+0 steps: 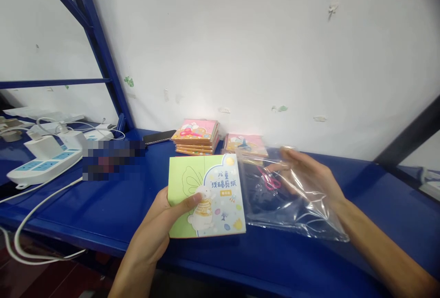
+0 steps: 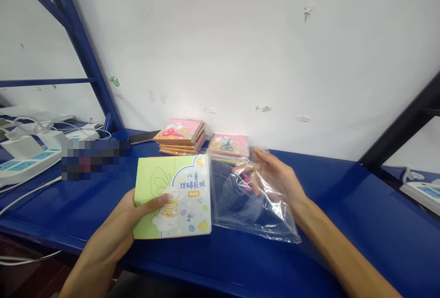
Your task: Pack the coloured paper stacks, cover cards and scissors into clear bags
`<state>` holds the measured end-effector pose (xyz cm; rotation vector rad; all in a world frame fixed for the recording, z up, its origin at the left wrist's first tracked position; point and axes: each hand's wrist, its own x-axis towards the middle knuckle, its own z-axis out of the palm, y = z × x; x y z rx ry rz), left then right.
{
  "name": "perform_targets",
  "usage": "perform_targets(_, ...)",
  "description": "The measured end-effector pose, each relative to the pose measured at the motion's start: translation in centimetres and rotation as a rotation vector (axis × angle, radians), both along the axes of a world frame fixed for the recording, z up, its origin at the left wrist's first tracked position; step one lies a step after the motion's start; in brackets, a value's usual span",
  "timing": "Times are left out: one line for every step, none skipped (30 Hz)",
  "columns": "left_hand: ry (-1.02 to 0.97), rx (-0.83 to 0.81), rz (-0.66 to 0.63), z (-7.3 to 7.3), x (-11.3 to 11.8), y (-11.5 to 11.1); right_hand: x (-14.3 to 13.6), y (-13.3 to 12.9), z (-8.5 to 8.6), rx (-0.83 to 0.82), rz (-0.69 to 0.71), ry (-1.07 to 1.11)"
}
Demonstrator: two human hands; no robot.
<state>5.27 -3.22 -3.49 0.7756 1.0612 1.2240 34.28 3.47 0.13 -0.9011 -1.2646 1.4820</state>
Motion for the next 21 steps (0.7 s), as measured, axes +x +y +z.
perform_targets(-0.001, -0.002, -0.011, 0.0, 0.0, 0.0, -0.1, -0.1, 0.1, -0.009, -0.003, -0.006)
perform_targets(-0.002, -0.002, -0.019, 0.0, -0.1, 0.0, -0.1, -0.1, 0.1, -0.019, -0.009, -0.019)
perform_targets(-0.005, -0.002, -0.025, 0.1, -0.1, 0.0, -0.1, -0.2, 0.1, -0.036, -0.004, -0.037)
perform_targets(-0.008, -0.003, -0.030, 0.1, -0.1, -0.1, -0.1, -0.1, 0.0, -0.052, 0.006, -0.055)
perform_targets(-0.012, -0.006, -0.036, 0.2, -0.1, -0.1, 0.0, -0.1, 0.0, -0.066, 0.017, -0.073)
perform_targets(-0.017, -0.009, -0.046, 0.3, -0.2, -0.1, 0.2, 0.0, -0.1, -0.073, 0.021, -0.091)
perform_targets(-0.022, -0.014, -0.053, 0.4, -0.2, -0.2, 0.4, 0.1, -0.3, -0.076, 0.015, -0.107)
perform_targets(-0.027, -0.016, -0.057, 0.5, -0.3, -0.2, 0.6, 0.3, -0.4, -0.075, -0.001, -0.119)
perform_targets(-0.030, -0.015, -0.054, 0.5, -0.4, -0.3, 0.8, 0.4, -0.5, -0.072, -0.024, -0.126)
perform_targets(-0.031, -0.013, -0.046, 0.5, -0.4, -0.3, 1.0, 0.5, -0.5, -0.072, -0.049, -0.130)
perform_targets(-0.028, -0.010, -0.038, 0.4, -0.5, -0.3, 1.2, 0.6, -0.6, -0.082, -0.062, -0.130)
perform_targets(-0.023, -0.006, -0.031, 0.3, -0.6, -0.3, 1.2, 0.7, -0.6, -0.096, -0.066, -0.126)
perform_targets(-0.016, -0.001, -0.032, 0.1, -0.7, -0.2, 1.3, 0.7, -0.6, -0.118, -0.054, -0.121)
perform_targets(-0.006, 0.003, -0.038, -0.1, -0.8, -0.2, 1.2, 0.7, -0.7, -0.144, -0.027, -0.117)
perform_targets(0.006, 0.007, -0.045, -0.3, -0.9, -0.1, 1.1, 0.7, -0.7, -0.174, 0.014, -0.113)
perform_targets(0.019, 0.012, -0.050, -0.5, -1.0, 0.0, 1.0, 0.7, -0.7, -0.203, 0.060, -0.109)
perform_targets(0.032, 0.018, -0.050, -0.7, -1.1, 0.0, 0.9, 0.7, -0.7, -0.227, 0.102, -0.104)
perform_targets(0.045, 0.024, -0.048, -0.8, -1.1, 0.1, 0.8, 0.7, -0.8, -0.245, 0.134, -0.097)
perform_targets(0.055, 0.029, -0.044, -0.9, -1.1, 0.2, 0.7, 0.7, -0.8, -0.250, 0.151, -0.086)
perform_targets(0.062, 0.034, -0.039, -1.0, -1.2, 0.2, 0.7, 0.7, -0.9, -0.244, 0.155, -0.072)
perform_targets(0.066, 0.038, -0.036, -1.1, -1.2, 0.2, 0.7, 0.8, -0.9, -0.233, 0.152, -0.060)
